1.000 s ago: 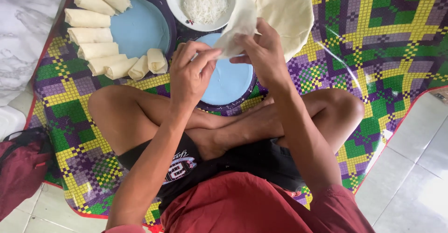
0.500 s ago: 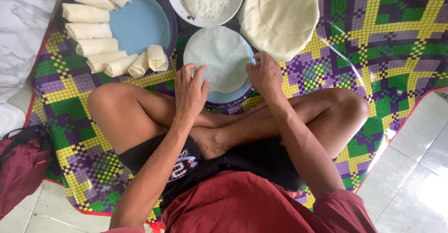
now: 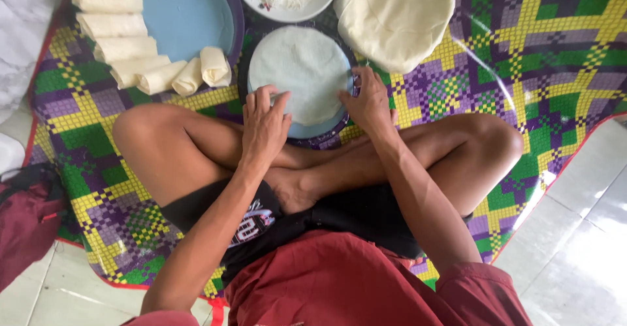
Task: Assembling spring rolls by placing noodle filling onto wrappers and rolling them up by hand.
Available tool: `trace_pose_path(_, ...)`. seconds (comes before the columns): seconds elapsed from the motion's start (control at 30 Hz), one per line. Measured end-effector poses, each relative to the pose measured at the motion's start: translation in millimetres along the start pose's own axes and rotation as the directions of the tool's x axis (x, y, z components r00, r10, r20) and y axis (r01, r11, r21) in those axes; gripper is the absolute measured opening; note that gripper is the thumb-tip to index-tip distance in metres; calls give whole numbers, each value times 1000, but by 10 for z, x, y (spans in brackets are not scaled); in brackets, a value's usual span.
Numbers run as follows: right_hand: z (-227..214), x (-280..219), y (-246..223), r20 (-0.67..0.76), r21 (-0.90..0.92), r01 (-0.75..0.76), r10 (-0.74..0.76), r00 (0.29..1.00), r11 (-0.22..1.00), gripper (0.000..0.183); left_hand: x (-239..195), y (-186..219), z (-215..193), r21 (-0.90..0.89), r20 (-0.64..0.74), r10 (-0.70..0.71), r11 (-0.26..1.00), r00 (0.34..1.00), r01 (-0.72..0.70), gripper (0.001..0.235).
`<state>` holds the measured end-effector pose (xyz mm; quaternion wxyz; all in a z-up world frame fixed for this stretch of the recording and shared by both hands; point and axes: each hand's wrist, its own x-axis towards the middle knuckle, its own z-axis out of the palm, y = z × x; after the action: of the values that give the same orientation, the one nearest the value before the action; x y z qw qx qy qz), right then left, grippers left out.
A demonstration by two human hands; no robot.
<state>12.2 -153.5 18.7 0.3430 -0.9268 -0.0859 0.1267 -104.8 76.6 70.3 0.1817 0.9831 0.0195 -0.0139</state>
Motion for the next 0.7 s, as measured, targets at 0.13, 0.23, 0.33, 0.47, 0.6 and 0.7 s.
trace_pose_path(0.13,-79,24,-29,39,46,-9,7,999,999,55,-98,-122,223,-32,50,60,998,997,-59,35)
trace_pose_path(0.23,-65,92,11,46,103,19,-24,999,994,59,-128,-163,276,-34,110,88,996,990,-84,28)
trace_pose_path(0.33,-86,118,6,61,74,20,-25,998,997,58,-128,-181,341,-104,134,124,988,983,-110,13)
trace_pose_path(0.47,-85,129,13,60,98,21,-27,998,995,56,-121,-228,408,-114,162,148,985,976,-131,10)
trace_pose_path(0.6,-125,106,-32,59,108,43,-50,997,993,54,-127,-213,398,-123,203,182,979,962,-160,11)
trace_pose_path(0.7,-75,143,65,48,124,32,-38,998,992,56,-134,-229,437,-160,173,215,969,961,-188,9)
